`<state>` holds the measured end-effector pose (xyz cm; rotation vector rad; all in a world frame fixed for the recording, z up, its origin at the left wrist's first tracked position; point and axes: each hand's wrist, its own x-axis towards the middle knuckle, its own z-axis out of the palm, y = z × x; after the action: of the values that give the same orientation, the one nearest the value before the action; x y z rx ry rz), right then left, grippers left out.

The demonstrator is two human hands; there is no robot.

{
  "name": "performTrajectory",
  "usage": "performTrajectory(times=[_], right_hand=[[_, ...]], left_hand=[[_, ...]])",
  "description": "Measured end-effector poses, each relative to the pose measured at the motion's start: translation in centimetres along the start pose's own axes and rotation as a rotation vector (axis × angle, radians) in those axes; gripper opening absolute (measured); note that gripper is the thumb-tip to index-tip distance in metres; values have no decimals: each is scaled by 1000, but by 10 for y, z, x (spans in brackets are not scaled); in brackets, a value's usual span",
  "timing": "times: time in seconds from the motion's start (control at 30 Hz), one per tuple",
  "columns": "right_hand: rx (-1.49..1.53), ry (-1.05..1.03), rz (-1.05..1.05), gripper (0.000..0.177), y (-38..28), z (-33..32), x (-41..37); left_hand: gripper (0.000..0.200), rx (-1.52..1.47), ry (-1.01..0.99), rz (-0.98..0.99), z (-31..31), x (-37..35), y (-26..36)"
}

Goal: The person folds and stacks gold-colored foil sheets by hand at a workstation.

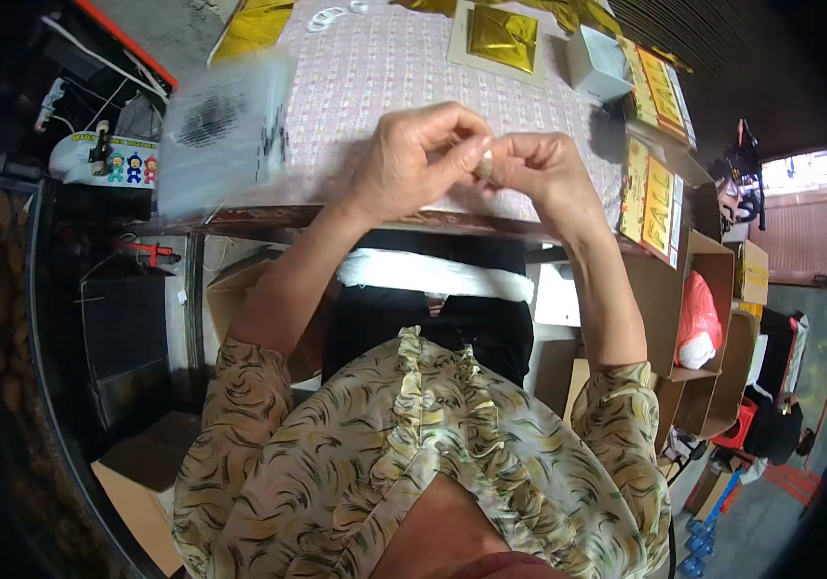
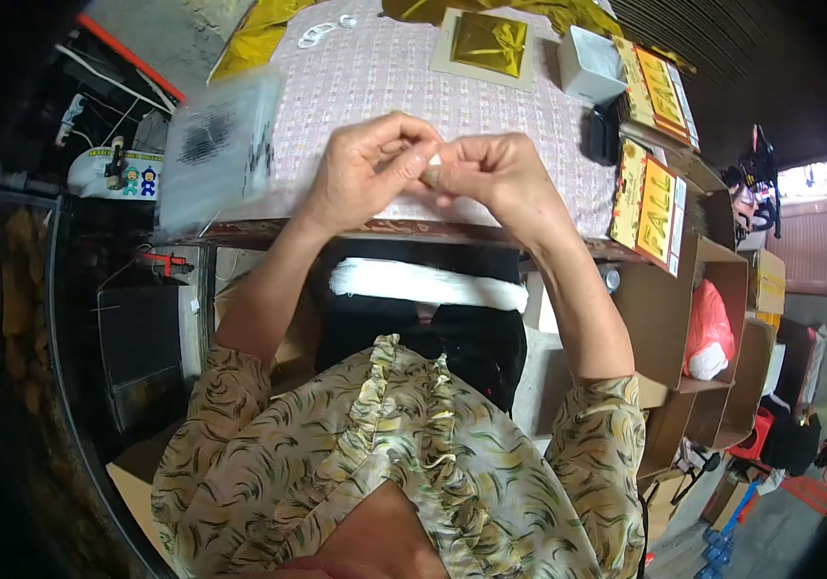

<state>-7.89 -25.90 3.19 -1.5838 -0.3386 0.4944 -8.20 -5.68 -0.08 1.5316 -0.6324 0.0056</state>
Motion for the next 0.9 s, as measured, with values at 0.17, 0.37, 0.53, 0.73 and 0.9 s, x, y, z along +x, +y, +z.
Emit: performTrajectory(times=[0.17,0.37,0.53,0.73,0.9], right_hand=[[37,23,6,12,3,2,-1],[84,-59,13,12,6,2,-4],[160,-110,21,13,4,-8,-1],[121,-144,129,14,-4,-4,13],[53,-202,163,15,-2,-3,24]], left_hand=[[7,-27,76,-2,6,-6,-8],[11,161,18,186,3,-10,-3],[13,42,-58,129,-11,-13,4],[19,272,-183,176,-36,-5,10],[15,372,-303,159,-45,-2,14]])
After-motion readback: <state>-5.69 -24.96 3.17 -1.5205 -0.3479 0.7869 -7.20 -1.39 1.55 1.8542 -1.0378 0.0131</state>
